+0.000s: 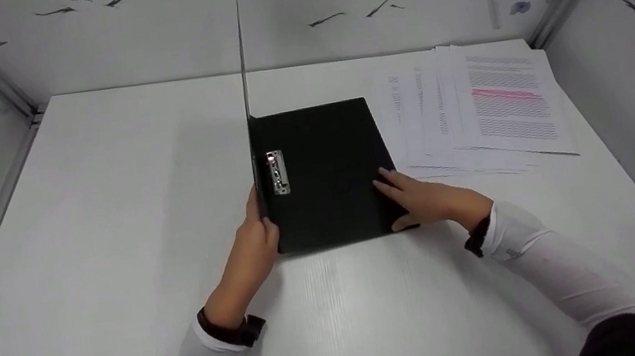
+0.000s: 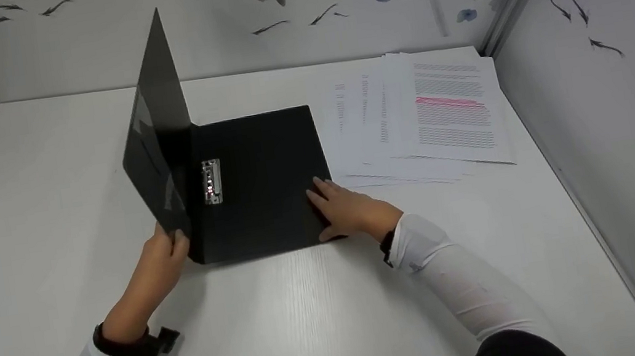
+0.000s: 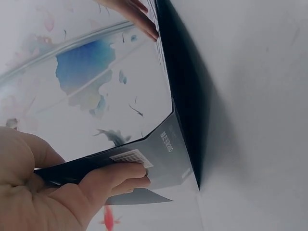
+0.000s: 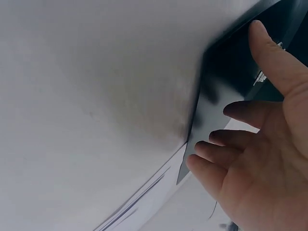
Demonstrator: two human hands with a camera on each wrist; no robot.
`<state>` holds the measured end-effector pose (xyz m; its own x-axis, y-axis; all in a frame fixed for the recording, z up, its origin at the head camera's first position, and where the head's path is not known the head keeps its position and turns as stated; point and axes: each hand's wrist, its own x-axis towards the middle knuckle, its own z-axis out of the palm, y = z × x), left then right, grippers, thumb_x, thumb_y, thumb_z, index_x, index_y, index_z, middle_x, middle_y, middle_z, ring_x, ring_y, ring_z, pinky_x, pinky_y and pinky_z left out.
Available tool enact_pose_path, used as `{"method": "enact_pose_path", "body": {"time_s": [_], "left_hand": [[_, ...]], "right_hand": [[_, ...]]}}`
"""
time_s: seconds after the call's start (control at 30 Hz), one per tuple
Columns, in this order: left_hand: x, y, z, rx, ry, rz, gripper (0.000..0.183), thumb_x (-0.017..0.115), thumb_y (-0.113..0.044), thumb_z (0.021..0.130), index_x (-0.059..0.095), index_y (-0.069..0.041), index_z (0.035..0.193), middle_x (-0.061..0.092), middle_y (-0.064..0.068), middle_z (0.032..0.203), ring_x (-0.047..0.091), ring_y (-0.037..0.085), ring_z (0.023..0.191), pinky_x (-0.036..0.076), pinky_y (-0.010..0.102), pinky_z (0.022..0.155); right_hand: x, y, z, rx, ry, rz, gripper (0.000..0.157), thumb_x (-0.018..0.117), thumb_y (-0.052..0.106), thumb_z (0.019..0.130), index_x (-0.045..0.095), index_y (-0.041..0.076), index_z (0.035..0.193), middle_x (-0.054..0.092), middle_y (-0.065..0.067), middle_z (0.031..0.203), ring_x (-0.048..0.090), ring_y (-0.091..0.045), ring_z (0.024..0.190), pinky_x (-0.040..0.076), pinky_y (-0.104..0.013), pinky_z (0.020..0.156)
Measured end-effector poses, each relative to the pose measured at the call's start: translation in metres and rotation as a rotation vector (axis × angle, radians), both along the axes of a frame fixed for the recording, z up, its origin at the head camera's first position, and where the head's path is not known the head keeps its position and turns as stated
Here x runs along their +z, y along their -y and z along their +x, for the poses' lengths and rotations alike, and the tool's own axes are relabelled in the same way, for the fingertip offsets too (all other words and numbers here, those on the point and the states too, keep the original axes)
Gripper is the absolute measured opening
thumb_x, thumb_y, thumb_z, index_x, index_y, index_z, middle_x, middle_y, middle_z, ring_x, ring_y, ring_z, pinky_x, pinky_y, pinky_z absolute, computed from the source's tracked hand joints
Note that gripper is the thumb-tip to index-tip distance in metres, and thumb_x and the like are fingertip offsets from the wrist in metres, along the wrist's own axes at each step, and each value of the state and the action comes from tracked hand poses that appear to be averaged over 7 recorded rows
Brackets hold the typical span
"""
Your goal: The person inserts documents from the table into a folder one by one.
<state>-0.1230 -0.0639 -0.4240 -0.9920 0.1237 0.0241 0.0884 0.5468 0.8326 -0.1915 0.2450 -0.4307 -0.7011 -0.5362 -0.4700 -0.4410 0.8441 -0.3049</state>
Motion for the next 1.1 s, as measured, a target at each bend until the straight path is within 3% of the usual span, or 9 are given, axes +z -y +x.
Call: {"method": "enact_pose_path", "body": {"time_s": [0.13, 0.3, 0.47, 0.53, 0.67, 0.77, 0.87, 0.97, 1.1], "left_hand": [[-0.001, 0.005, -0.001, -0.011, 0.029, 0.016, 0.059, 0.032, -0.004, 0.1, 0.009, 0.001, 0.154, 0.044, 0.031, 0.142, 0.057, 0.038, 0.118, 0.046, 0.048, 0.098], [-0.003, 0.011, -0.004, -0.005, 0.088, -0.015, 0.061, 0.036, -0.003, 0.1, 0.009, -0.003, 0.155, 0.036, 0.026, 0.15, 0.046, 0.035, 0.132, 0.042, 0.047, 0.105], [-0.002, 0.016, -0.004, 0.033, 0.085, -0.034, 0.06, 0.044, -0.002, 0.097, 0.02, 0.001, 0.152, 0.041, 0.026, 0.147, 0.049, 0.035, 0.13, 0.047, 0.045, 0.099], [-0.001, 0.016, -0.002, 0.066, 0.061, -0.085, 0.058, 0.048, -0.004, 0.097, 0.026, 0.004, 0.15, 0.045, 0.025, 0.145, 0.053, 0.035, 0.126, 0.05, 0.045, 0.096], [0.004, 0.018, 0.004, 0.118, 0.011, -0.318, 0.05, 0.054, -0.016, 0.097, 0.043, 0.007, 0.141, 0.056, 0.025, 0.134, 0.063, 0.036, 0.111, 0.055, 0.044, 0.083], [0.008, 0.019, 0.009, 0.117, 0.013, -0.494, 0.042, 0.054, -0.026, 0.098, 0.061, 0.007, 0.124, 0.068, 0.025, 0.111, 0.069, 0.034, 0.087, 0.055, 0.04, 0.062], [0.01, 0.019, 0.011, 0.103, 0.036, -0.577, 0.045, 0.051, -0.032, 0.1, 0.071, 0.004, 0.082, 0.068, 0.016, 0.07, 0.06, 0.022, 0.056, 0.042, 0.03, 0.043], [0.011, 0.02, 0.013, 0.096, 0.056, -0.59, 0.057, 0.047, -0.035, 0.101, 0.05, -0.008, 0.052, 0.047, 0.004, 0.047, 0.04, 0.014, 0.045, 0.026, 0.024, 0.039], [0.015, 0.02, 0.015, 0.1, 0.073, -0.592, 0.06, 0.046, -0.039, 0.101, 0.038, -0.014, 0.048, 0.035, -0.002, 0.046, 0.034, 0.012, 0.045, 0.023, 0.023, 0.04]], "right_hand": [[-0.003, 0.003, -0.003, 0.03, 0.027, 0.003, 0.09, 0.068, 0.029, 0.091, 0.01, 0.005, 0.155, -0.005, -0.015, 0.163, -0.004, -0.038, 0.149, 0.021, -0.052, 0.117], [-0.006, 0.007, -0.005, 0.04, 0.054, -0.02, 0.094, 0.069, 0.028, 0.089, 0.007, 0.003, 0.155, -0.006, -0.016, 0.163, -0.009, -0.04, 0.148, 0.019, -0.053, 0.118], [-0.005, 0.011, -0.006, 0.039, 0.083, -0.036, 0.093, 0.069, 0.023, 0.09, 0.007, -0.003, 0.154, -0.008, -0.021, 0.162, -0.012, -0.043, 0.147, 0.017, -0.055, 0.118], [-0.005, 0.011, -0.007, 0.036, 0.095, -0.035, 0.092, 0.069, 0.022, 0.09, 0.006, -0.003, 0.153, -0.009, -0.021, 0.161, -0.013, -0.044, 0.146, 0.017, -0.056, 0.117], [-0.005, 0.01, -0.008, 0.028, 0.11, -0.037, 0.093, 0.069, 0.021, 0.09, 0.005, -0.003, 0.154, -0.011, -0.021, 0.161, -0.015, -0.044, 0.146, 0.015, -0.056, 0.117], [-0.007, 0.009, -0.008, 0.03, 0.108, -0.038, 0.093, 0.069, 0.022, 0.09, 0.005, -0.002, 0.154, -0.011, -0.02, 0.161, -0.015, -0.043, 0.146, 0.014, -0.056, 0.118], [-0.007, 0.008, -0.008, 0.03, 0.107, -0.04, 0.093, 0.068, 0.023, 0.09, 0.005, -0.002, 0.154, -0.01, -0.02, 0.161, -0.014, -0.043, 0.146, 0.014, -0.056, 0.118], [-0.007, 0.008, -0.008, 0.029, 0.107, -0.041, 0.093, 0.068, 0.023, 0.09, 0.005, -0.001, 0.154, -0.011, -0.02, 0.161, -0.014, -0.043, 0.146, 0.013, -0.056, 0.118], [-0.006, 0.009, -0.007, 0.025, 0.111, -0.04, 0.094, 0.069, 0.024, 0.09, 0.004, 0.0, 0.154, -0.012, -0.018, 0.162, -0.015, -0.042, 0.147, 0.014, -0.055, 0.118]]}}
